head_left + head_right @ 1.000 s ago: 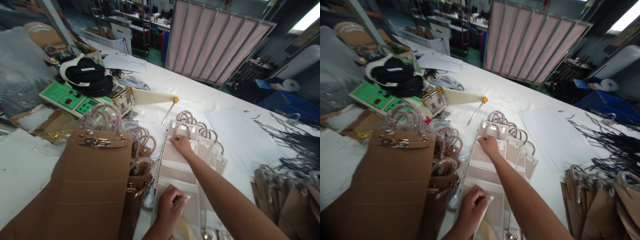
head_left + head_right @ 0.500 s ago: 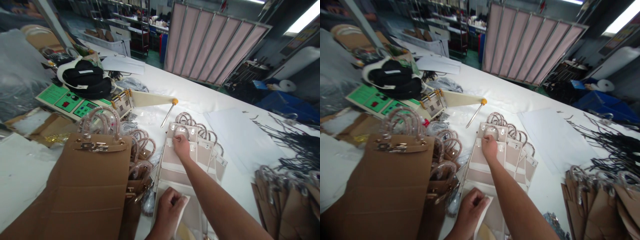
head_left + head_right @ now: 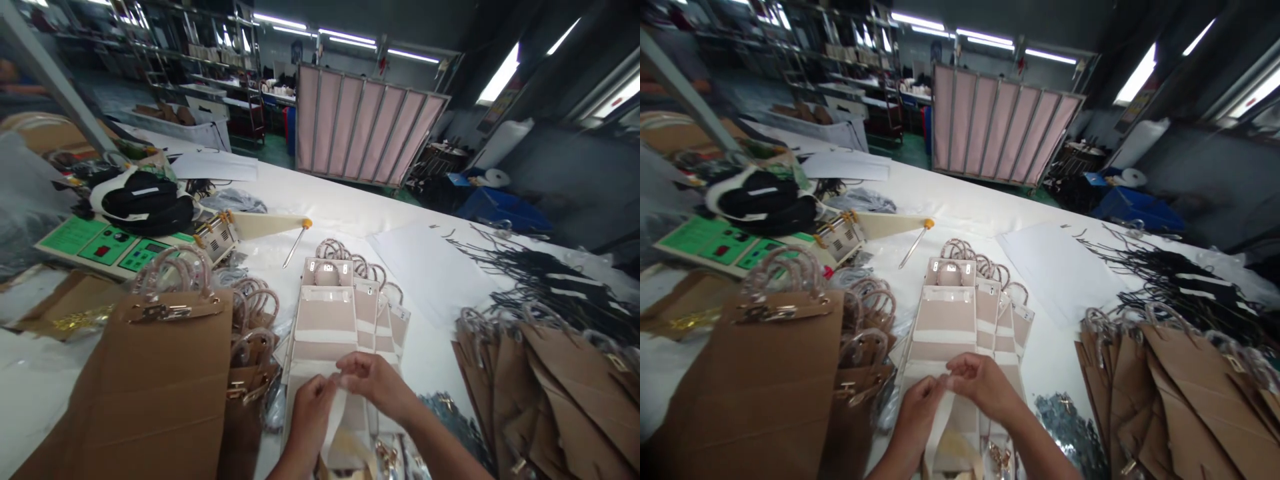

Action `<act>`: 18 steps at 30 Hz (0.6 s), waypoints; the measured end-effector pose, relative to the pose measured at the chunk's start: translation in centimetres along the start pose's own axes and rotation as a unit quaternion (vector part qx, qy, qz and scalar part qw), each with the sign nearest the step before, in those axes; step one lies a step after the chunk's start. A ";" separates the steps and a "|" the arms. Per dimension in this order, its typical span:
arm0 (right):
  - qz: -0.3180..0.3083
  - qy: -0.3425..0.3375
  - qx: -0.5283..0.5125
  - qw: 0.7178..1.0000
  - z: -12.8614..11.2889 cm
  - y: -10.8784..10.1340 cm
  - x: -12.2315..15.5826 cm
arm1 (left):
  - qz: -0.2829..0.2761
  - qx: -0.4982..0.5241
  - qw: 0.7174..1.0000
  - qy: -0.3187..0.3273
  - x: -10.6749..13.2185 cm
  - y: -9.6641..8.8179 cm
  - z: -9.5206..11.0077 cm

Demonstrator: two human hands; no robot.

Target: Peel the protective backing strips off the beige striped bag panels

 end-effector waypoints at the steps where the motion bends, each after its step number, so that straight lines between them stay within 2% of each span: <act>1: 0.000 -0.007 0.006 1.000 -0.4 -0.2 0.4 | 0.001 0.002 1.000 0.002 0.4 0.1 0.3; 7: 0.050 -0.055 0.054 0.996 -3.0 -2.1 1.9 | -0.054 0.060 0.997 0.001 2.8 1.7 3.1; 11: 0.062 -0.075 0.083 0.992 -4.0 -3.1 2.4 | -0.105 0.031 0.990 0.089 3.8 2.9 6.3; 15: 0.058 -0.130 0.197 0.970 -5.7 -3.8 2.9 | -0.052 -0.088 0.987 0.124 3.0 2.4 6.3; 18: 0.032 -0.175 0.311 0.934 -7.1 -3.4 3.0 | -0.050 -0.143 0.977 0.149 2.4 2.4 6.0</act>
Point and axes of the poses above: each hand's wrist, its own x-axis away from the middle knuckle, its own y-axis out of the palm, z = x × y, the point moved 10 cm from there along -x, towards the middle knuckle, and after that the axes turned 11 degrees about z, right-handed, at the moved point
